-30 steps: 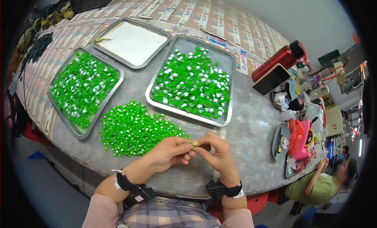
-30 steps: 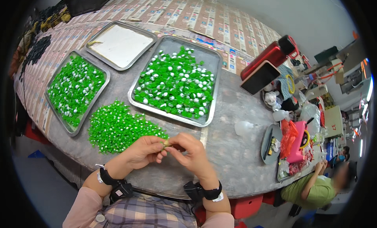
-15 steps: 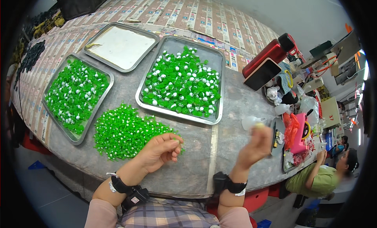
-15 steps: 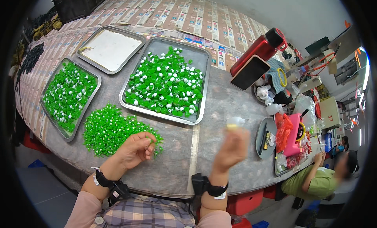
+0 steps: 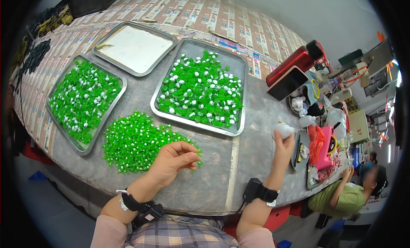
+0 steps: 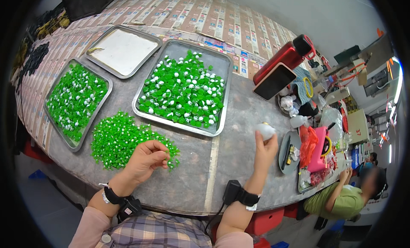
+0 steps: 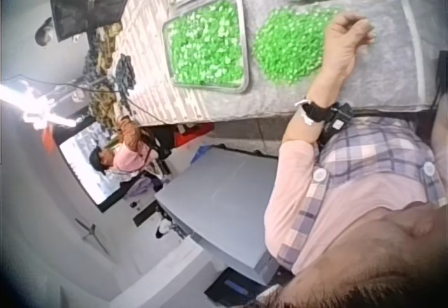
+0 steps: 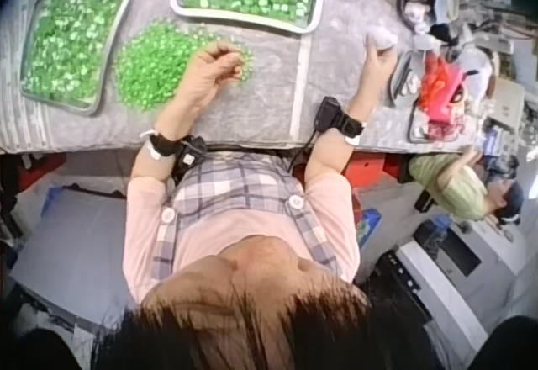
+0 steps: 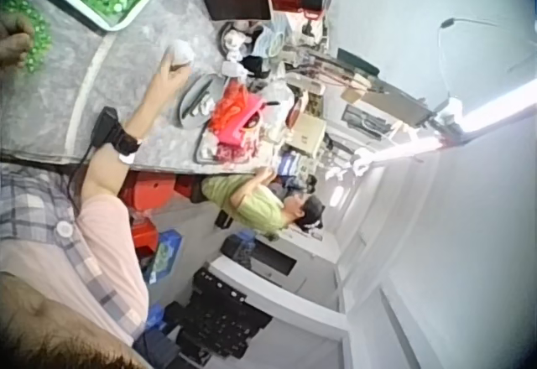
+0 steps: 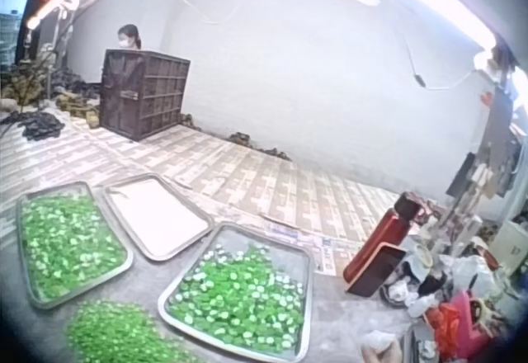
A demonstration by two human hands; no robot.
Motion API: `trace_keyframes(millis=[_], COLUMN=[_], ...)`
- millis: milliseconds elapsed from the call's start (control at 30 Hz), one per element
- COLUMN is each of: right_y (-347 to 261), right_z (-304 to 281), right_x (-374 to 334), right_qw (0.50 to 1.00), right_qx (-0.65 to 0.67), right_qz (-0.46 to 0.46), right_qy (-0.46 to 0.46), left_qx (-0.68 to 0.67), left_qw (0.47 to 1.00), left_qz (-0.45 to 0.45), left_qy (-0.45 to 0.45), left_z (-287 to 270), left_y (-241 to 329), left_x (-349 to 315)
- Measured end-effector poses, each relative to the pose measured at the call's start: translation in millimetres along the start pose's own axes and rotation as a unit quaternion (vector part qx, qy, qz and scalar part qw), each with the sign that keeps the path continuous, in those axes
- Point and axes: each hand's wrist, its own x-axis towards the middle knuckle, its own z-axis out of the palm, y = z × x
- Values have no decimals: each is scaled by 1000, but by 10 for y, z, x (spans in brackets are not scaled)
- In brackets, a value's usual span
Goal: The person assembles small green plastic components by applying glue from a bottle and inserting white beads. They handle the parts one at a time, placing the finished units into a metal tray on the table.
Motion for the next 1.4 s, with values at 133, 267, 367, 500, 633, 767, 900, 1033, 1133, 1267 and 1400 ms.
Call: trace_keyframes(millis=[133,267,367,500,633,767,900,1033,1133,1267,1400], right_y=[-511,-777,-914,-876,-770,-788,-761,-767,-780,-759,-780], right_z=[134,285,421,554,621,641,643,631,648,673,635], right_x=[-276,-576,-736,-815,-878,-909,-903,-913,-912,-912,-913], right_qw=[975,972,966,954,948,948,949,951,951,953,959], right_qx=[211,206,229,255,223,209,198,201,187,183,207], right_qz=[-69,-112,-115,-155,-226,-239,-246,-232,-243,-240,-194], right_qy=[-23,-5,16,29,20,6,-4,-27,-23,13,21], left_qx=[4,10,0,-23,-29,-23,-22,-17,-20,-20,-25], left_qw=[1000,1000,1000,1000,1000,999,1000,1000,999,999,999], left_qz=[10,0,-10,-16,-10,-25,-22,-25,-25,-26,-30], left_qy=[6,9,4,-1,-6,2,-3,-6,-7,-11,-9], left_z=[-26,-37,-16,-42,-37,-11,-16,-18,-17,-23,-24], left_y=[-29,-20,-7,-19,-39,-23,-29,-24,-22,-24,-26], left_x=[1,1,12,4,16,18,22,23,19,20,19])
